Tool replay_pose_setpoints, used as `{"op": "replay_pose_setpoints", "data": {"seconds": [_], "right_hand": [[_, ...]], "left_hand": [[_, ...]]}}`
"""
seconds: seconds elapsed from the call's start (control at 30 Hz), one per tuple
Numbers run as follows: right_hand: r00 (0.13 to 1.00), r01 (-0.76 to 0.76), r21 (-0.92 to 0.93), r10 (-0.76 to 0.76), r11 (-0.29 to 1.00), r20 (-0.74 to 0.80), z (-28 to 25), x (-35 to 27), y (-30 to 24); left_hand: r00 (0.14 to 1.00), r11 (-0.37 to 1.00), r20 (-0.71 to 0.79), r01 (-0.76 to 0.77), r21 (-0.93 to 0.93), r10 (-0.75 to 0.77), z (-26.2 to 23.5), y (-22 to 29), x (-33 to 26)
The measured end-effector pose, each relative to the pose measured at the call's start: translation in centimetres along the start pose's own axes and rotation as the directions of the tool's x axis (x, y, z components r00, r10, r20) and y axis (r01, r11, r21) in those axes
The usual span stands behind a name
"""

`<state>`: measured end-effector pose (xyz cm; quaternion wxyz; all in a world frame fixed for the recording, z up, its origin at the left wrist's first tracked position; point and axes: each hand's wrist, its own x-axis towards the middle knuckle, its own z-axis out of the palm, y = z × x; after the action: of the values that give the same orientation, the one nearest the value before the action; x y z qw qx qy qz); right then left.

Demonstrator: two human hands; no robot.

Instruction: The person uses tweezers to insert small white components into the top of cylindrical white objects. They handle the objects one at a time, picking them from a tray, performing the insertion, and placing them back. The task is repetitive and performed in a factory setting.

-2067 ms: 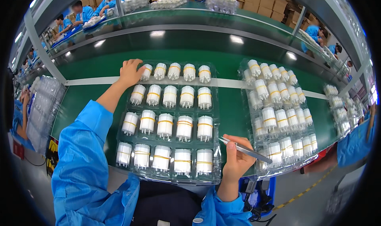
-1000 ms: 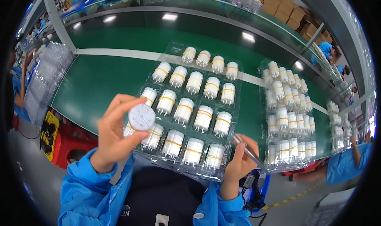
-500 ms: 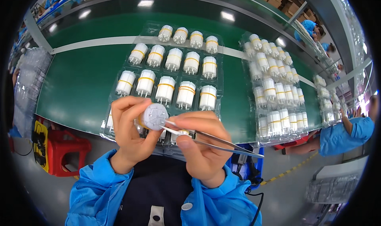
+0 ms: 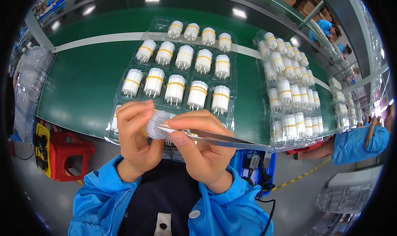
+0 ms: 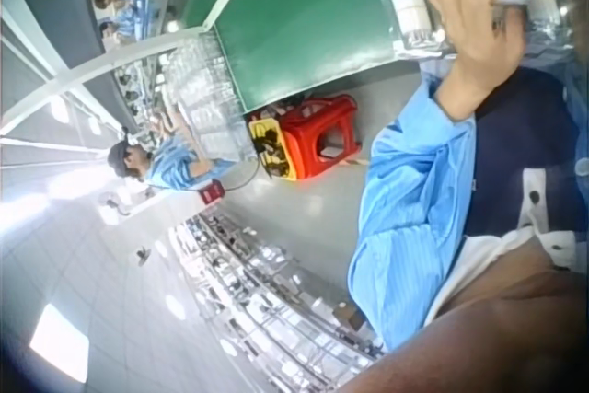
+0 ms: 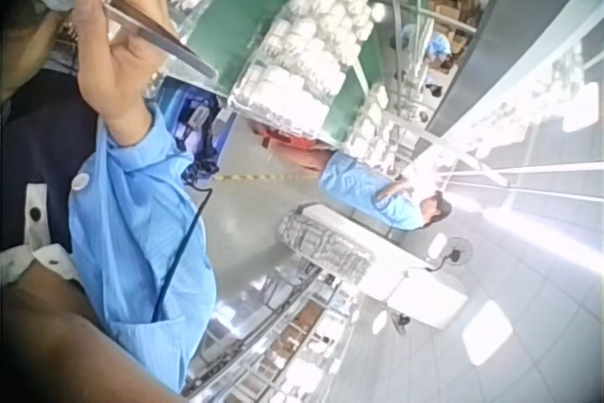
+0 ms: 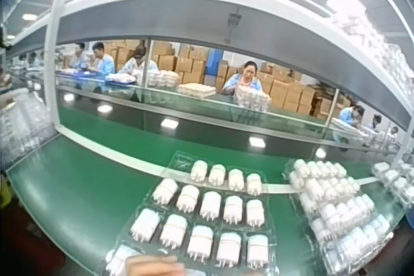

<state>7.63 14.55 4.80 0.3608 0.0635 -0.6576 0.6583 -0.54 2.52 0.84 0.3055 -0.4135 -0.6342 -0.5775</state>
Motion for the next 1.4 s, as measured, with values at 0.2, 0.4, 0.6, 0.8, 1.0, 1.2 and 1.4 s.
{"op": "replay_pose_setpoints", "data": {"seconds": [0.2,0.4,0.6,0.8,1.0,1.2,1.4], "right_hand": [[1.0,-0.019,0.009,0.019,1.0,0.0,0.0,-0.1,0.0],[1.0,-0.025,-0.003,0.025,1.0,0.003,0.2,-0.1,-0.1],[1.0,-0.005,0.029,0.005,1.0,0.019,0.0,0.0,0.3],[0.999,0.009,-0.01,-0.009,1.0,0.038,-0.1,0.1,0.3],[0.997,0.038,-0.077,-0.033,0.996,0.069,0.0,0.4,-0.1],[0.983,0.073,-0.28,-0.021,0.957,0.181,0.2,1.5,-1.6],[0.994,0.066,-0.101,-0.057,0.993,0.092,-0.7,1.5,-0.9]], "left_hand": [[1.0,1.0,0.007,-0.017,0.024,0.017,-0.2,0.1,-0.1],[1.0,0.999,0.002,-0.029,0.033,0.029,-0.3,0.0,-0.2],[1.0,0.999,0.004,-0.025,0.021,0.025,-0.4,-0.2,-0.2],[1.0,1.0,0.023,-0.021,-0.002,0.021,-0.6,-0.3,-0.2],[0.999,0.999,0.053,-0.006,-0.039,0.008,-0.9,-0.3,0.0],[0.996,0.999,0.094,0.002,-0.05,0.003,-1.2,-0.5,-0.2],[0.971,0.951,0.199,0.182,-0.248,-0.134,-1.9,-0.2,-0.3]]}}
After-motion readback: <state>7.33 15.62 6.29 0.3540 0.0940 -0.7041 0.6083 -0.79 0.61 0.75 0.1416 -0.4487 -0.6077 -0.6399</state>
